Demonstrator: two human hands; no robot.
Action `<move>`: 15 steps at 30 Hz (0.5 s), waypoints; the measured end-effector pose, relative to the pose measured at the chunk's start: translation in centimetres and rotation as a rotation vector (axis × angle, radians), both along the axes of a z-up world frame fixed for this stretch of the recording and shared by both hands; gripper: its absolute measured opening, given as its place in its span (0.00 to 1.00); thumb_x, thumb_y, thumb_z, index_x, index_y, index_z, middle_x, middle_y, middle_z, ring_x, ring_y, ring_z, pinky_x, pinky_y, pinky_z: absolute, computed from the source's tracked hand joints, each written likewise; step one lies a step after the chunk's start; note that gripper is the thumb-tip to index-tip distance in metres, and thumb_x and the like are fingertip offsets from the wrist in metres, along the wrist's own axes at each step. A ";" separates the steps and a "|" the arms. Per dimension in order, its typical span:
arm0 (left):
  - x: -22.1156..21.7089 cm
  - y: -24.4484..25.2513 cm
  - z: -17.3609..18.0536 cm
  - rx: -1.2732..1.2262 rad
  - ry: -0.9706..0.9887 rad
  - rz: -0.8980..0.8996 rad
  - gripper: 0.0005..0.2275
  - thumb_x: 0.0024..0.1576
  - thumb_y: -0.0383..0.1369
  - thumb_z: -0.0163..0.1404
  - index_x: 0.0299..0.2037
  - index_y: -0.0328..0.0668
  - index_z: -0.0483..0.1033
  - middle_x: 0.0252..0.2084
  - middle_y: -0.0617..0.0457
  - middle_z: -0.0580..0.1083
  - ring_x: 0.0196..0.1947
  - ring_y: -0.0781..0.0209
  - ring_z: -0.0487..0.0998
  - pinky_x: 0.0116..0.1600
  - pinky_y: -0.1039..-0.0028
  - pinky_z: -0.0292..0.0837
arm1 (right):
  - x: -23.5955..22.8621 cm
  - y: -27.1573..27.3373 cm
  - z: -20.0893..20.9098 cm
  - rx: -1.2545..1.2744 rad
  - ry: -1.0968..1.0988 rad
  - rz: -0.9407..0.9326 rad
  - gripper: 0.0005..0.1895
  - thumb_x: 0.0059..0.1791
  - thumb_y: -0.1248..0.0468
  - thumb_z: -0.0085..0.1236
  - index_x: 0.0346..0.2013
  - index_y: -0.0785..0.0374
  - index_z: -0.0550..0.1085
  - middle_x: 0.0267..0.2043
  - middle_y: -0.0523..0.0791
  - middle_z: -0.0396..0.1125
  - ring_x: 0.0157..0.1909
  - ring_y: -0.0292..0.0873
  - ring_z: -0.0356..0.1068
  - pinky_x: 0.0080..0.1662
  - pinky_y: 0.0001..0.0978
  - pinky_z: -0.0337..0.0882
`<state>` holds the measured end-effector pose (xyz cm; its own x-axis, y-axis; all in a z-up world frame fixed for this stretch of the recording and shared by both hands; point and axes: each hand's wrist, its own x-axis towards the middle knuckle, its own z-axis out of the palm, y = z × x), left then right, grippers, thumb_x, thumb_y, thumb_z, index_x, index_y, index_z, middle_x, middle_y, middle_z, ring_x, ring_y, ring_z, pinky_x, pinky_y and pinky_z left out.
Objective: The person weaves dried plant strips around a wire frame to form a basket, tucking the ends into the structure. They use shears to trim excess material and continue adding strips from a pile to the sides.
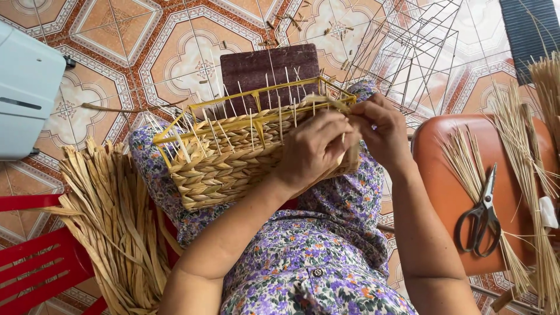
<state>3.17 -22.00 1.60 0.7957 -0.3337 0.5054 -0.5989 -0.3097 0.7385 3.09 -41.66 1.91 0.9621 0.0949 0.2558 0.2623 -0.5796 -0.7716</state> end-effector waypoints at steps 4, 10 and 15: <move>-1.1 2.2 1.9 -0.069 -0.198 -0.123 0.10 0.65 0.39 0.55 0.50 0.45 0.78 0.62 0.54 0.73 0.47 0.63 0.84 0.51 0.75 0.85 | -0.1 1.4 1.1 -0.092 -0.179 0.075 0.07 0.48 0.74 0.61 0.40 0.67 0.77 0.37 0.45 0.65 0.40 0.43 0.67 0.42 0.33 0.69; -1.0 3.5 4.2 0.197 -0.288 0.110 0.15 0.63 0.26 0.54 0.61 0.38 0.76 0.67 0.49 0.71 0.46 0.63 0.83 0.50 0.74 0.83 | -0.2 2.0 1.8 -0.158 -0.179 0.124 0.09 0.52 0.75 0.59 0.47 0.67 0.78 0.39 0.47 0.66 0.40 0.44 0.69 0.43 0.34 0.71; -0.9 3.1 1.2 0.465 -0.284 0.260 0.13 0.58 0.25 0.58 0.52 0.36 0.77 0.43 0.51 0.73 0.43 0.58 0.77 0.38 0.76 0.81 | -0.4 2.1 2.2 -0.228 -0.173 0.226 0.13 0.53 0.77 0.55 0.50 0.65 0.79 0.40 0.47 0.66 0.43 0.46 0.67 0.45 0.34 0.68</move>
